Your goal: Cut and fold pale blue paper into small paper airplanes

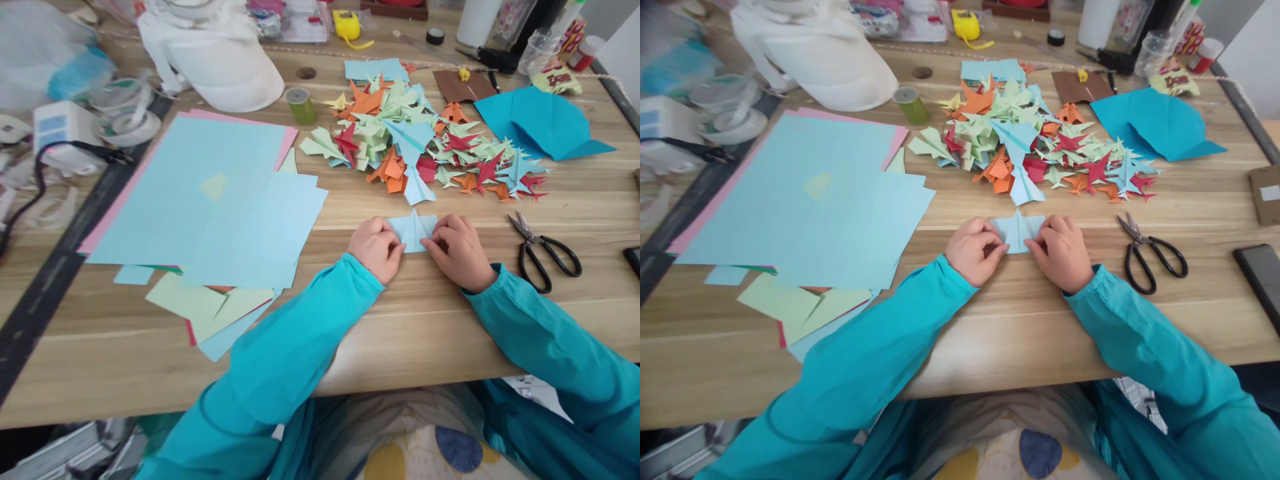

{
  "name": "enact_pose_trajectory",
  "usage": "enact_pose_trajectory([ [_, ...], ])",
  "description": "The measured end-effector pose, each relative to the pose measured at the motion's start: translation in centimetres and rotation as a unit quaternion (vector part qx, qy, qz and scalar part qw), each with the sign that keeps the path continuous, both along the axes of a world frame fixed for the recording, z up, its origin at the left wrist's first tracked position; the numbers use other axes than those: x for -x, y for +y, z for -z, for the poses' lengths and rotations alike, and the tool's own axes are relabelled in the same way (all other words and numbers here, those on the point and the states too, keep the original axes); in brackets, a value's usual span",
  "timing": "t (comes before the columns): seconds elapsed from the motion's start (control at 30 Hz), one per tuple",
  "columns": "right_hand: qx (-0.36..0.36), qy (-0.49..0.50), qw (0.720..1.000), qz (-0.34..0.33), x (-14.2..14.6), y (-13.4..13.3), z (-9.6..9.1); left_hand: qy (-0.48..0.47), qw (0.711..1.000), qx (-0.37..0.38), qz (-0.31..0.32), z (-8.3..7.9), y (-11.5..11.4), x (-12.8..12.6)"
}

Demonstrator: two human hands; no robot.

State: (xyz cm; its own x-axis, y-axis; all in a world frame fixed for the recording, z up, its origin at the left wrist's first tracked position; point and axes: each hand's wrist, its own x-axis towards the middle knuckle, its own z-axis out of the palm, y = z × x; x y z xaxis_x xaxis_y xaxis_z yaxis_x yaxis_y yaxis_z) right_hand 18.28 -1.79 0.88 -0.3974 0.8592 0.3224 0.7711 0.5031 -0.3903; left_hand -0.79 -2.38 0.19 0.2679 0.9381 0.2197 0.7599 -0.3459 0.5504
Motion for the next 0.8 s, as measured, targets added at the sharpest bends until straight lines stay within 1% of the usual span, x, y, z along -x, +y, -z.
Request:
enact_pose_trajectory([
  [0.47,-0.012,0.012,1.000,0.003,0.02,0.17,0.20,0.010,0.999,0.015,-0.026,-0.26,-0.37,-0.39],
  [0.8,-0.011,0.006,1.000,0.008,0.05,0.14,0.24,0.004,0.999,0.002,-0.048,-0.03,-0.60,-0.61],
])
